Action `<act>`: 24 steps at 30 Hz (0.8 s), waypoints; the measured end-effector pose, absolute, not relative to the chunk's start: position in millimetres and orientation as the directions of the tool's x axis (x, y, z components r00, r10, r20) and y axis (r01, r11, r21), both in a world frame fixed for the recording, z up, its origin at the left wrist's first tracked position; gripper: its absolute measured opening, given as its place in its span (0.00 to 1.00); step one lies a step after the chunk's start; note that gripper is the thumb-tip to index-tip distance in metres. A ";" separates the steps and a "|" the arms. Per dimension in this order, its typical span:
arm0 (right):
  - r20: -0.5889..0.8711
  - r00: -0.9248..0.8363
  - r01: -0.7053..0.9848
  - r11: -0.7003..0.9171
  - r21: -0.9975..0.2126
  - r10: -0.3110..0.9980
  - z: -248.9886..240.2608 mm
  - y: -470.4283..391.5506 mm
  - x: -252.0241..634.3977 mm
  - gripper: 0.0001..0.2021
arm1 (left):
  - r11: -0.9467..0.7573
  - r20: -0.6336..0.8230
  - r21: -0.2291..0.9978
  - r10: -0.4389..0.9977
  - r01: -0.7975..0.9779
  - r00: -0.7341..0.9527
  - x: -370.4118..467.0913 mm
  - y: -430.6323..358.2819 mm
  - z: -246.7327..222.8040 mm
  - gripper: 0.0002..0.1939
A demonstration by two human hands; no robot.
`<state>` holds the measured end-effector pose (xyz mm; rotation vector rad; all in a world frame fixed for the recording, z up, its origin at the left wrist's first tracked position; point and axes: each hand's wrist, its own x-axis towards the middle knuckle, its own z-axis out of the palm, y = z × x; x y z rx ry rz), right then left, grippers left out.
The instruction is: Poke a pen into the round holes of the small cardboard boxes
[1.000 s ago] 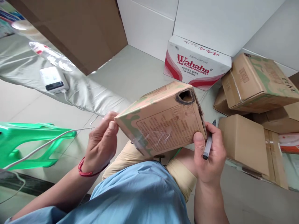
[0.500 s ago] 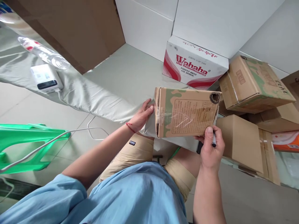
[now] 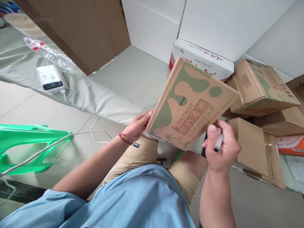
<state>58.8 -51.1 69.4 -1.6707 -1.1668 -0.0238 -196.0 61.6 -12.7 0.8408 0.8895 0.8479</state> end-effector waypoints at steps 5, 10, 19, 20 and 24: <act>0.436 0.475 0.706 -0.035 -0.707 0.764 48.9 -56.0 54.7 0.23 | 0.429 -0.324 0.877 0.861 -0.217 0.391 -201.9 43.9 -7.1 0.39; 0.371 0.587 0.551 -0.019 -0.834 0.719 34.2 -58.2 52.0 0.17 | 0.350 -0.263 0.904 0.908 -0.246 0.326 -210.8 37.0 14.1 0.34; 0.076 0.905 -0.022 0.224 -0.974 0.418 36.8 -51.8 80.3 0.20 | 0.047 -0.078 0.997 0.809 0.067 0.583 -208.0 -9.1 68.1 0.32; 0.056 0.912 -0.042 0.228 -0.973 0.407 36.5 -52.4 82.2 0.19 | -0.039 -0.012 0.996 0.821 0.078 0.570 -205.7 -11.4 68.1 0.31; 0.099 0.890 0.001 0.216 -0.976 0.446 37.0 -60.3 78.7 0.20 | -0.271 0.194 0.957 0.863 0.103 0.467 -205.5 -8.6 61.1 0.25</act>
